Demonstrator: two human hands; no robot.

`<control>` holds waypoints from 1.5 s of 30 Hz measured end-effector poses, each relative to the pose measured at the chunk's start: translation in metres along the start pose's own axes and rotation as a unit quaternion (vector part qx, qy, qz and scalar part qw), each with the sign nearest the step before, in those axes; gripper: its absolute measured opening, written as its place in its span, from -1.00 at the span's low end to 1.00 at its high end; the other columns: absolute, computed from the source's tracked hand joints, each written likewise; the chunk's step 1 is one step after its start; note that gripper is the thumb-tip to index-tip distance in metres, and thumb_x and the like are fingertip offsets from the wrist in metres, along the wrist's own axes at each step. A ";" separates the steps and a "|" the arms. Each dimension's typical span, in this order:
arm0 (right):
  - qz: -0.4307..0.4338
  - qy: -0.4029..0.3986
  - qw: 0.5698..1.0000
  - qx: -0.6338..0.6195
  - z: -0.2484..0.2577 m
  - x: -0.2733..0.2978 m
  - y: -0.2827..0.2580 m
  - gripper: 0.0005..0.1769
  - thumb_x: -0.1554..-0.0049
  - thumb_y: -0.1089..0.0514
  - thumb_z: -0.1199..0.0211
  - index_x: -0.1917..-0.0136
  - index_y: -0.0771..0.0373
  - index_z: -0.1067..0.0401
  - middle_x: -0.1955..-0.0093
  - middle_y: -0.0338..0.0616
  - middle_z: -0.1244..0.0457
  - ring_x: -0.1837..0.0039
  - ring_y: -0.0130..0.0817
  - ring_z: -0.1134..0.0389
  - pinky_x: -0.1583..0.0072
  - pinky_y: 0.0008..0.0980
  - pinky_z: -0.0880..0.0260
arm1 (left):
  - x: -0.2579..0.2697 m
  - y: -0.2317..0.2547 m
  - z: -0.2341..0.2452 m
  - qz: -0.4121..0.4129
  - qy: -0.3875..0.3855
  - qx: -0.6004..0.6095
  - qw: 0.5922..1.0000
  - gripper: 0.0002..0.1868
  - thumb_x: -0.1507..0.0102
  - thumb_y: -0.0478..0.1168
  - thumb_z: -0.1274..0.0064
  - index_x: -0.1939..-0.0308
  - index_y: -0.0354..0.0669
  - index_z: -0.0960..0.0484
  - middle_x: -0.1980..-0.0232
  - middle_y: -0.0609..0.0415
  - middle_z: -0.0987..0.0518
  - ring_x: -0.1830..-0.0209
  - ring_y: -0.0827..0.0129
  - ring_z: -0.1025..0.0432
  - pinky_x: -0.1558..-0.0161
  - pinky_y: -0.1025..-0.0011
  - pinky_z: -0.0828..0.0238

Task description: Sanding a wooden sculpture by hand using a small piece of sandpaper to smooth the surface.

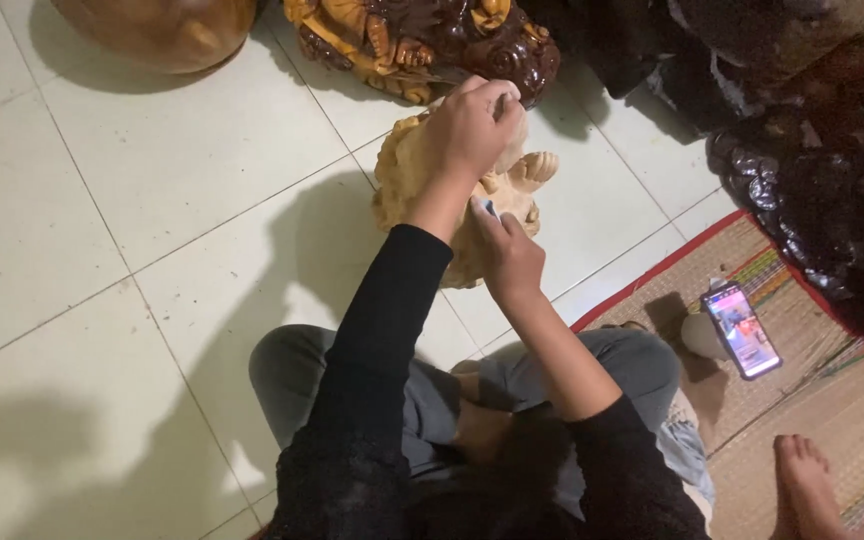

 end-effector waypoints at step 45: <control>-0.009 0.058 0.995 0.083 0.008 -0.013 -0.009 -0.46 -0.07 0.15 -0.35 -0.33 -0.15 -0.50 0.28 -0.32 -0.16 0.38 -0.37 -0.16 0.34 -0.31 -0.18 | 0.010 -0.020 0.019 0.066 -0.028 0.209 0.975 -0.60 -0.34 0.04 0.09 0.04 -0.14 -0.72 0.13 0.13 -0.70 0.26 0.41 -0.55 0.23 0.52 -0.45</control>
Point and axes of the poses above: each hand's wrist, its own x-axis away from the middle knuckle, its own z-axis out of the back of the hand, y = z × x, the point moved 10 cm from there along -x, towards the middle knuckle
